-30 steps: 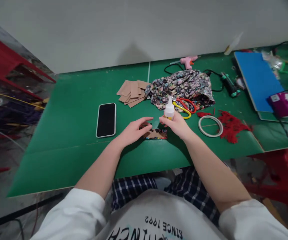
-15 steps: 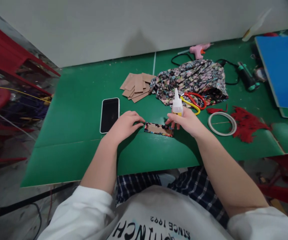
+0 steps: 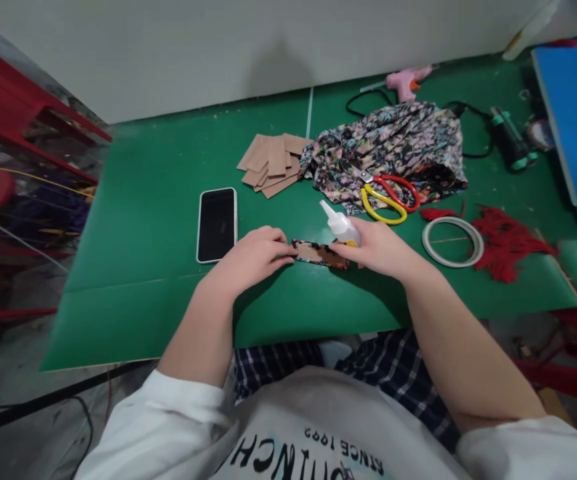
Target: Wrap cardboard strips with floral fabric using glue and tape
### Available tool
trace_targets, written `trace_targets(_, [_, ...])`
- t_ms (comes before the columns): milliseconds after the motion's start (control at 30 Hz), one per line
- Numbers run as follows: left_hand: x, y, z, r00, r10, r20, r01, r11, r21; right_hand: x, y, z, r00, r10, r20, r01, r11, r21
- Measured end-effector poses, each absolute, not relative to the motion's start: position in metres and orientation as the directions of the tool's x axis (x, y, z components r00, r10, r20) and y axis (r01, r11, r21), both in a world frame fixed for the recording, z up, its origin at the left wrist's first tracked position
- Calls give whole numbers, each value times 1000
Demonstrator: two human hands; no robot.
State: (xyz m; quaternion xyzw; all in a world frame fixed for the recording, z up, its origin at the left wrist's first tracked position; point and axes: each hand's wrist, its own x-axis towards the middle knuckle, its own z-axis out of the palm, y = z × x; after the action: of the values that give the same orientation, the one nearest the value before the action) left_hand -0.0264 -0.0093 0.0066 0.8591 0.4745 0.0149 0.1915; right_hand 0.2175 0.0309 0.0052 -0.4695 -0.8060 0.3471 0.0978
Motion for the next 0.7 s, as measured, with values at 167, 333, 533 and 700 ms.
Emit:
trace_targets(167, [-27,-8,7,511,857,-66,815,-459,353,218,30,5,-539,826,-165,696,326,-640])
trace_targets(333, [-28,-8,4,527,839,-139,825,-466,320,218,30,5,-552,819,-159,694,345,-632])
trace_targets(533, [-20,-14,5,541,826,-158,836,-509,204,218,30,7,-574,800,-176,695,362,-622])
trace_targets(700, [-7,-19,9,541,828,-145,839,-545,19,218,30,10,-584,784,-210,708,365,-604])
